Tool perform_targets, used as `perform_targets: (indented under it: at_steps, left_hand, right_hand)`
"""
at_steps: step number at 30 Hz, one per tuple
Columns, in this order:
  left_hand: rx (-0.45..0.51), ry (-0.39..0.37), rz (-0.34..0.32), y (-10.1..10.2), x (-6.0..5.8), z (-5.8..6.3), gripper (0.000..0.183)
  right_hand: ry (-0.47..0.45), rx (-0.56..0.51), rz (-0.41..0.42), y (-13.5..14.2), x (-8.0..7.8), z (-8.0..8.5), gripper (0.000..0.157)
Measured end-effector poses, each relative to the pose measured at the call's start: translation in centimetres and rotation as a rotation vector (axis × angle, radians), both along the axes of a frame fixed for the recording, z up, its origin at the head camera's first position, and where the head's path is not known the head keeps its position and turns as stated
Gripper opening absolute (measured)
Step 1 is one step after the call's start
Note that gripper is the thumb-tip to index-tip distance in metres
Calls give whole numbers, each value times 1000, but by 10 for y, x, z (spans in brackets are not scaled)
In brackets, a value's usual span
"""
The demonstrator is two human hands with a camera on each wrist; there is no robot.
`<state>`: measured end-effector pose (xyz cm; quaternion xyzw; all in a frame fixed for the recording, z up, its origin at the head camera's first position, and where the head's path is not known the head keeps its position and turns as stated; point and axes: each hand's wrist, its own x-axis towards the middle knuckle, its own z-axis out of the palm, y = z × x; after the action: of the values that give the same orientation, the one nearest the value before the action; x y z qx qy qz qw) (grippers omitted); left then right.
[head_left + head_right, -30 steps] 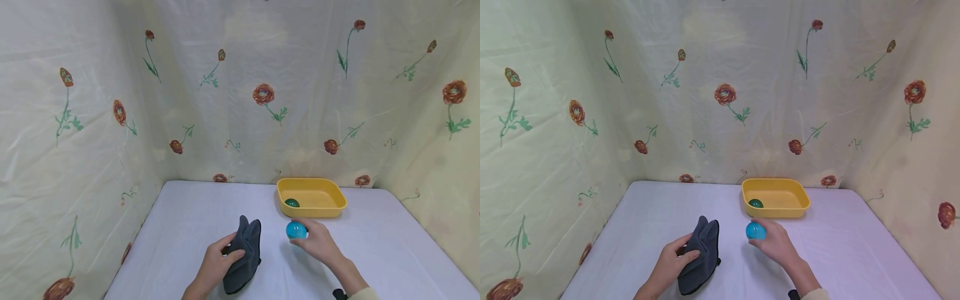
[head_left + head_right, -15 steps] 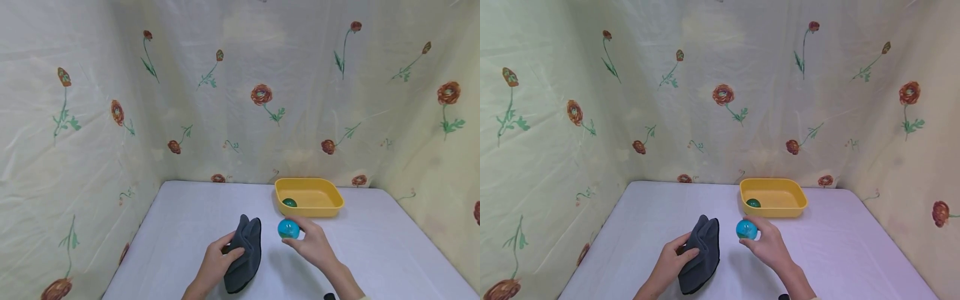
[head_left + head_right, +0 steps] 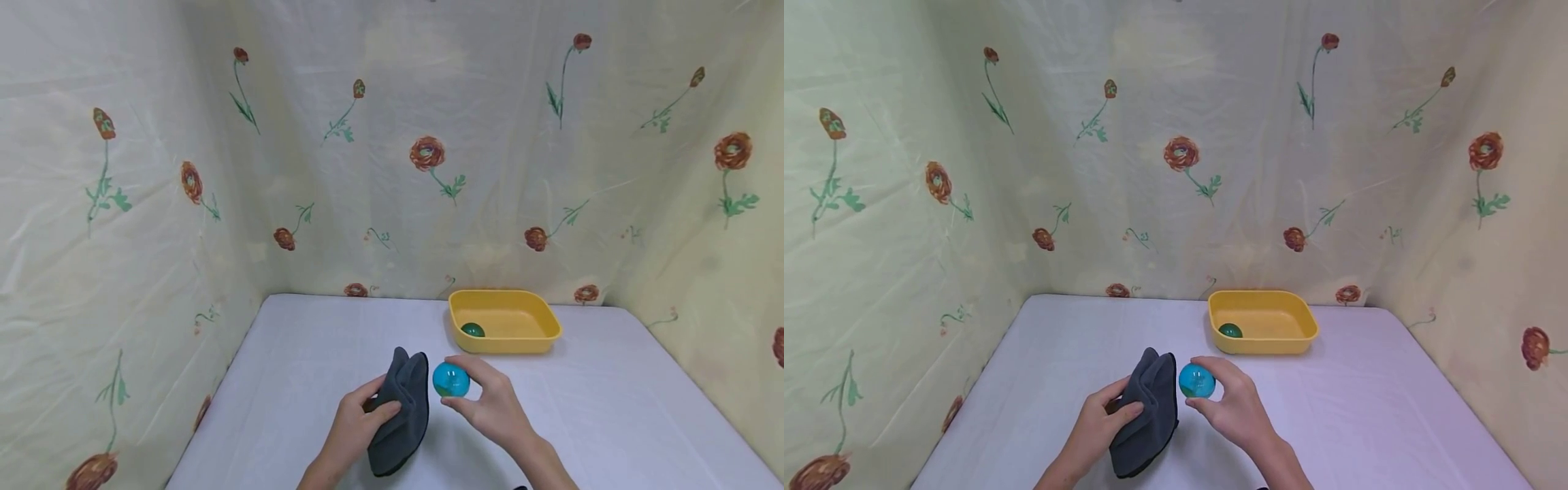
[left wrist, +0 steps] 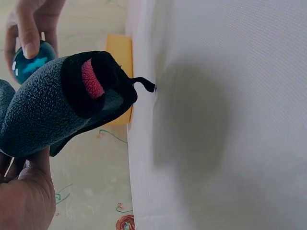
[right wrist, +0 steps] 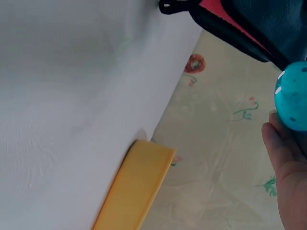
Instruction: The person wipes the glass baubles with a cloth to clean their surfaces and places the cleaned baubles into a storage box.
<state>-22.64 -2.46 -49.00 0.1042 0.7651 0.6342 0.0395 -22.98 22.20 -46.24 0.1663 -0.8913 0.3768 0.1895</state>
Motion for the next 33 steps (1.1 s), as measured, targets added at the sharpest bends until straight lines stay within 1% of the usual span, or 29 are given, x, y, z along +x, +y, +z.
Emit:
perform_targets:
  at_steps: [5, 14, 18, 24, 29, 33]
  left_hand:
    - [14, 5, -6, 1, 1, 2, 59]
    - [8, 24, -20, 4, 2, 4, 56]
    - [11, 21, -28, 4, 3, 5, 56]
    - [35, -11, -32, 5, 6, 6, 56]
    - [56, -27, -42, 4, 6, 6, 55]
    - [65, -35, -45, 3, 7, 7, 55]
  right_hand:
    - [43, -10, 47, -6, 5, -1, 63]
    - [25, -59, 109, -19, 14, -2, 65]
    - [-4, -86, 105, -23, 16, -3, 66]
    - [-63, -116, 104, -29, 18, -2, 66]
    - [-114, -129, 95, -35, 21, 1, 68]
    - [-127, -122, 98, -38, 25, 3, 68]
